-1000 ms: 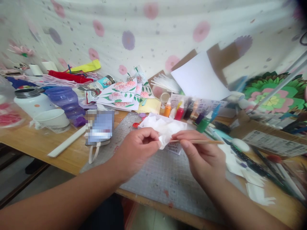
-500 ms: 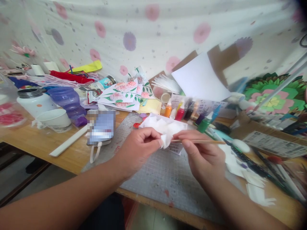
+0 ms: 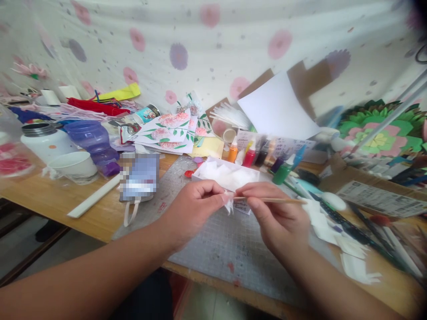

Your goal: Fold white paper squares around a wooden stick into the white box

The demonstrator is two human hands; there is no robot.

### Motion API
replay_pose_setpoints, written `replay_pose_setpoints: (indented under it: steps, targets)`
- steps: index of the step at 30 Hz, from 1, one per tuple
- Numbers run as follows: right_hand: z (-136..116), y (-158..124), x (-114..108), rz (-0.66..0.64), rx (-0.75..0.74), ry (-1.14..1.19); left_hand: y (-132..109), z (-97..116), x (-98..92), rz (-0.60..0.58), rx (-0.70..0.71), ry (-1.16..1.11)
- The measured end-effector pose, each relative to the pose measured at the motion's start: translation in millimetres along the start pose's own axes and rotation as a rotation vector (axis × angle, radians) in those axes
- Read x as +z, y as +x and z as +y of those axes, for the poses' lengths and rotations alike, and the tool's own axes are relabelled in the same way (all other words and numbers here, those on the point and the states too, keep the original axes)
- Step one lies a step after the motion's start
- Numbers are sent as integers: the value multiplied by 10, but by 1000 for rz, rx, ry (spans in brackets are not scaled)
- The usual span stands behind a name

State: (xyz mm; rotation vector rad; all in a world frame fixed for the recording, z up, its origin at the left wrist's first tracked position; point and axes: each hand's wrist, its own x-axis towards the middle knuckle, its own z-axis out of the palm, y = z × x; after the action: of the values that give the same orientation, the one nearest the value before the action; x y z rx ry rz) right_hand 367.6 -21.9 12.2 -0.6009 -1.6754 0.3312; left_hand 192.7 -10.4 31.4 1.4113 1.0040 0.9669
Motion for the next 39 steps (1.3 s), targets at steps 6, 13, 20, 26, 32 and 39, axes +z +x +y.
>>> replay_pose_setpoints:
  steps: [6, 13, 20, 26, 32, 39]
  targets:
    - [58, -13, -5, 73, 43, 10, -20, 1, -27, 36, 17, -7]
    - [170, 4, -33, 199, 226, -12, 19, 22, -54, 117, 7, -51]
    - [228, 28, -41, 271, 301, 40, 26, -16, -92, 145, 34, -62]
    - [309, 12, -54, 329, 387, -7, 34, -37, -110, 160, 28, -52]
    - [420, 33, -116, 217, 296, -317, 29, -35, -104, 146, 27, -41]
    - [97, 40, -102, -7, -13, -75, 5, 14, -82, 135, 32, 38]
